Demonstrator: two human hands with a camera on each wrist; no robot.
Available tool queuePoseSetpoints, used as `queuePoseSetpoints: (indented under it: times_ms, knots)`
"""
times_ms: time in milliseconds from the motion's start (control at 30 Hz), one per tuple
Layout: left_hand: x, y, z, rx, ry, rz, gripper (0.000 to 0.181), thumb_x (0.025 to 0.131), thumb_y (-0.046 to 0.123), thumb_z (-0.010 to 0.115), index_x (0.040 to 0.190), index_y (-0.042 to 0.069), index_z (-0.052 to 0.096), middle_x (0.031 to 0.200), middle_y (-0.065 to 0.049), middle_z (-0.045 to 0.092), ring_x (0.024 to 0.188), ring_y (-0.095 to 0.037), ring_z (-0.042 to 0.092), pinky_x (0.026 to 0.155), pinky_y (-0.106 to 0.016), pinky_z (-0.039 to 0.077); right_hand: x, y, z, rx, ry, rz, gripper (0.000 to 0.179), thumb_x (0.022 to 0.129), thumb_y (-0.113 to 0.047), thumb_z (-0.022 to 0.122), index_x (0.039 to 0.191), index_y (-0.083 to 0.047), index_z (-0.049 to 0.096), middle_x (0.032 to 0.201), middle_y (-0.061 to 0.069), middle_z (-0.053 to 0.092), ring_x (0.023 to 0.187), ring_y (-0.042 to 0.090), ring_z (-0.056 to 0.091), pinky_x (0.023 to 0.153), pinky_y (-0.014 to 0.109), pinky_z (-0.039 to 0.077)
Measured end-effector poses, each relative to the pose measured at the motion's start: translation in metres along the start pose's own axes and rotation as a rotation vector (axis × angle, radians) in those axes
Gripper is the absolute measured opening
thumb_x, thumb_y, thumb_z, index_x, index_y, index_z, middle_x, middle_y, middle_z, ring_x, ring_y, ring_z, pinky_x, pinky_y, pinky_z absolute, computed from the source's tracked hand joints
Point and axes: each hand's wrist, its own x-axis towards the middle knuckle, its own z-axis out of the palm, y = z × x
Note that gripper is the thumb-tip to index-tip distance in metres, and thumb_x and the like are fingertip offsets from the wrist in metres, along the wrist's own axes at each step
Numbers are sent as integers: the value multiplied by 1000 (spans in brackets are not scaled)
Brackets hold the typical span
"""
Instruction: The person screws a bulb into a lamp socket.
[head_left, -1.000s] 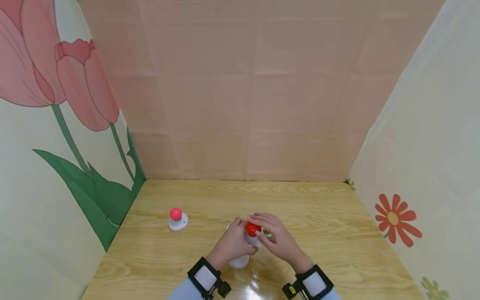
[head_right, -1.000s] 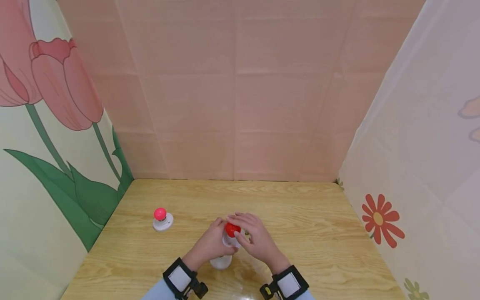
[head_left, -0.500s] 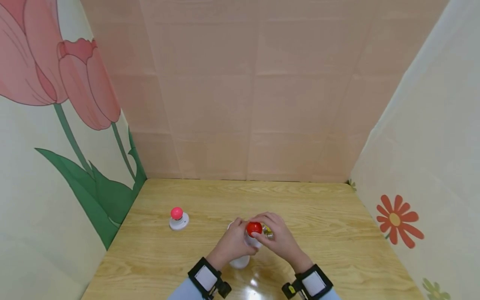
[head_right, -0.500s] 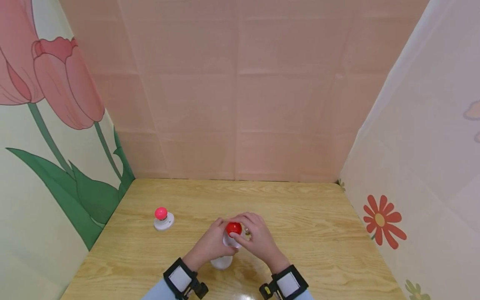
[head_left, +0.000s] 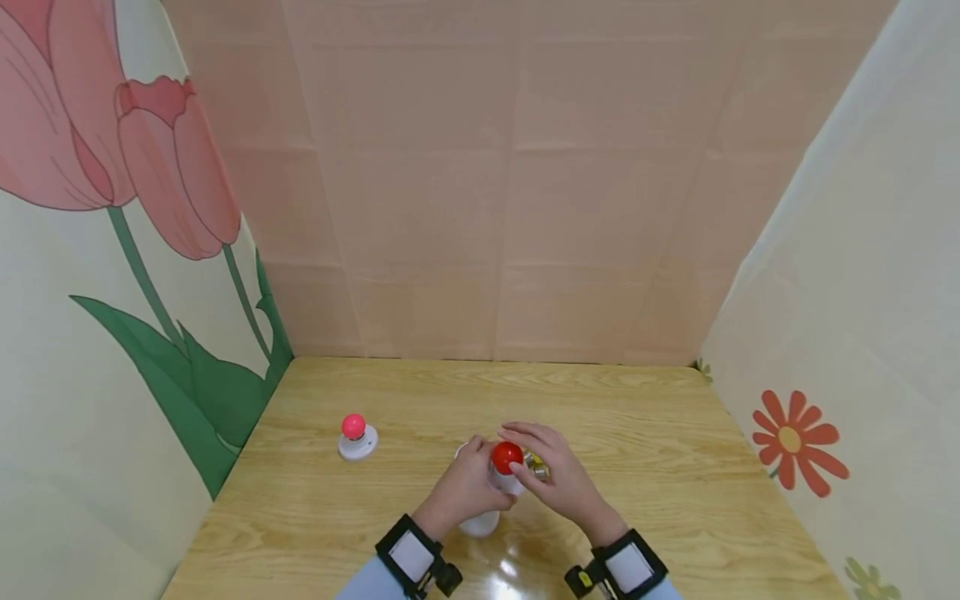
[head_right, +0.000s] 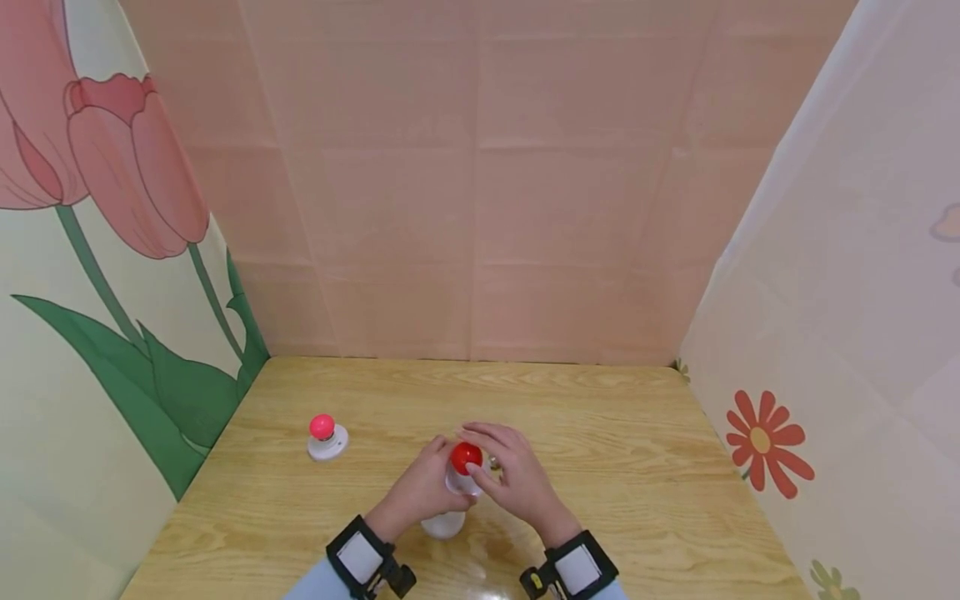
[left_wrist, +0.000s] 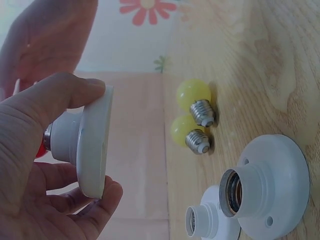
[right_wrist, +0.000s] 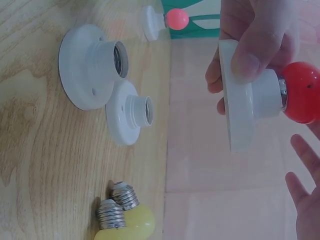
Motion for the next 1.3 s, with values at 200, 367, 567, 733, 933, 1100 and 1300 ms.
queuePoseSetpoints:
  times_ms: [200,367,567,733,933,1100,1300]
  knots:
    - [1,1,-2,22,1,5,65,68,34,85,123,8,61,106,0,55,93,-13,53,78,-28,52,-1,0,1,29,-28,-14,45,90,-18,66,134,-20,57,137,-2,56,126,22,50,99,53,42]
    - [2,1,-2,26,1,6,70,68,33,85,128,8,58,108,0,55,96,-14,54,80,-29,52,-1,0,1,24,-17,-28,45,90,-17,67,133,-20,58,133,-2,60,125,25,52,100,56,39]
    - [2,1,-2,29,5,8,70,67,34,85,127,9,59,107,0,55,95,-14,55,79,-28,52,-1,-1,1,17,-24,-5,41,89,-18,68,129,-19,61,128,-2,63,123,25,53,100,56,38]
    - [1,0,-1,13,5,18,69,66,34,86,126,11,60,103,2,53,91,-11,53,75,-25,51,-1,-1,3,-8,0,19,36,87,-23,71,122,-20,64,121,-5,62,114,20,55,94,53,44]
    - [1,-1,1,17,17,38,68,65,34,86,124,12,61,104,1,54,90,-11,54,74,-25,52,-1,0,4,-10,16,44,35,84,-27,74,118,-23,64,117,-9,61,111,18,54,92,51,45]
    - [1,-1,1,17,22,43,67,65,34,86,123,11,61,105,1,54,92,-11,54,75,-26,52,-1,-2,3,-2,2,56,39,85,-27,73,122,-21,63,123,-7,60,117,19,53,96,51,43]
    - [0,0,0,29,27,38,66,65,33,86,121,8,61,107,0,55,94,-13,54,79,-28,52,-2,-1,3,3,-27,23,47,89,-22,69,134,-22,56,138,-1,54,126,23,49,99,54,41]
